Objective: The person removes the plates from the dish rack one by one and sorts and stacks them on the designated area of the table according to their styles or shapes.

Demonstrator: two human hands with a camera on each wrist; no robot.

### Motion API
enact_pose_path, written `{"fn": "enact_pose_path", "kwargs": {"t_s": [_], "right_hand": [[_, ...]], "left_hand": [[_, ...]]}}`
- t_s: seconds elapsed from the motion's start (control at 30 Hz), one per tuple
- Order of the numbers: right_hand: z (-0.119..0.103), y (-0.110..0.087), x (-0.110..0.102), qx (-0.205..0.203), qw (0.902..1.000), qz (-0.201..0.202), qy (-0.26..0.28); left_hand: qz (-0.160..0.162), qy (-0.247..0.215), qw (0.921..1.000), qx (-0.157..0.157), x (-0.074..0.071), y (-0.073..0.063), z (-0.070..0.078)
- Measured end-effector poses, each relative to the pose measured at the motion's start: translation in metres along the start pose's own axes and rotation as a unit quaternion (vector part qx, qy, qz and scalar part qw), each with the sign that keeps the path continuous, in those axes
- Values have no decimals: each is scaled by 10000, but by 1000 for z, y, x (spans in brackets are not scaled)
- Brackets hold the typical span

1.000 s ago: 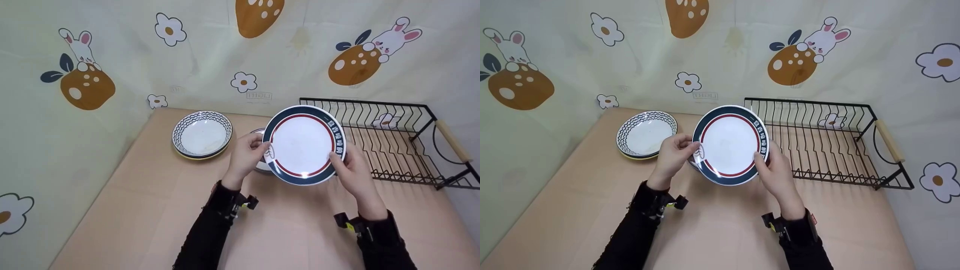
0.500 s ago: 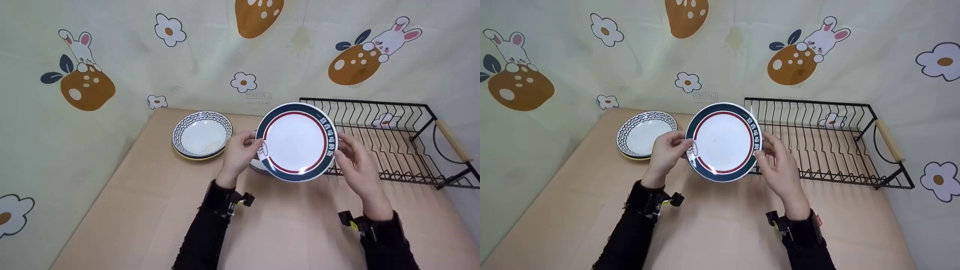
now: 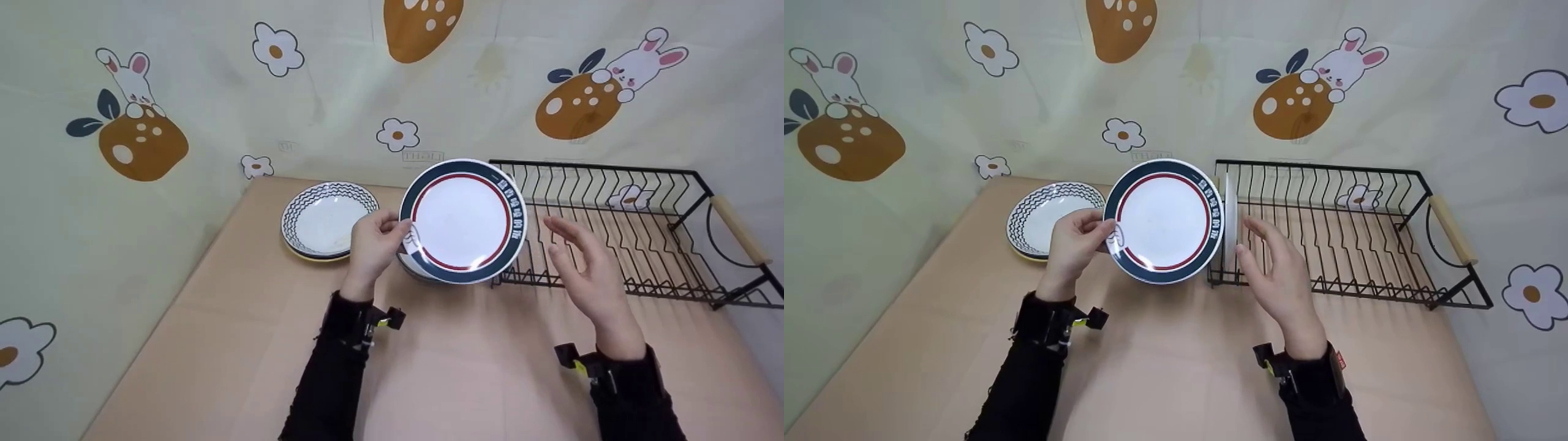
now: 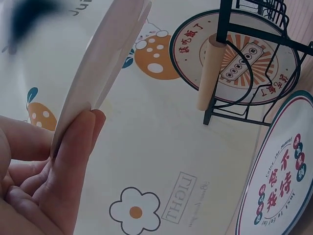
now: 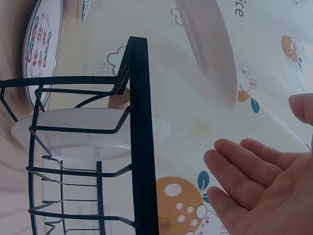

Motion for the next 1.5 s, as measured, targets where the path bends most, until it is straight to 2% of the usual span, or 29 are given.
{"fn": "enact_pose_path", "kwargs": {"t_s": [0.27, 0.73, 0.97, 1.2, 1.5], "right_hand": [[4, 0, -1, 131, 9994, -80, -299], [21, -1, 0, 363, 9966, -197, -714], [29, 0, 2, 507, 9947, -310, -843], [34, 0, 1, 533, 9935, -283, -967], [41, 1, 2, 553, 9927, -327, -1025]], "left_hand": [[145, -179, 9996, -172, -12, 3, -3], [459, -180, 9978, -454, -27, 14, -25], [533, -99, 9969, -568, -33, 16, -34], [748, 85, 9951, -639, -42, 18, -42], [785, 380, 9930, -793, -44, 19, -54]]}}
Point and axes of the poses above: each hand's wrist, its own y-axis towards the middle knuckle, its own x-axis out of the palm, z = x × y, the point moved 9 cm from there along y, towards the middle knuckle, and after that the axes turned 11 degrees about -y, right-handed, at the moved point
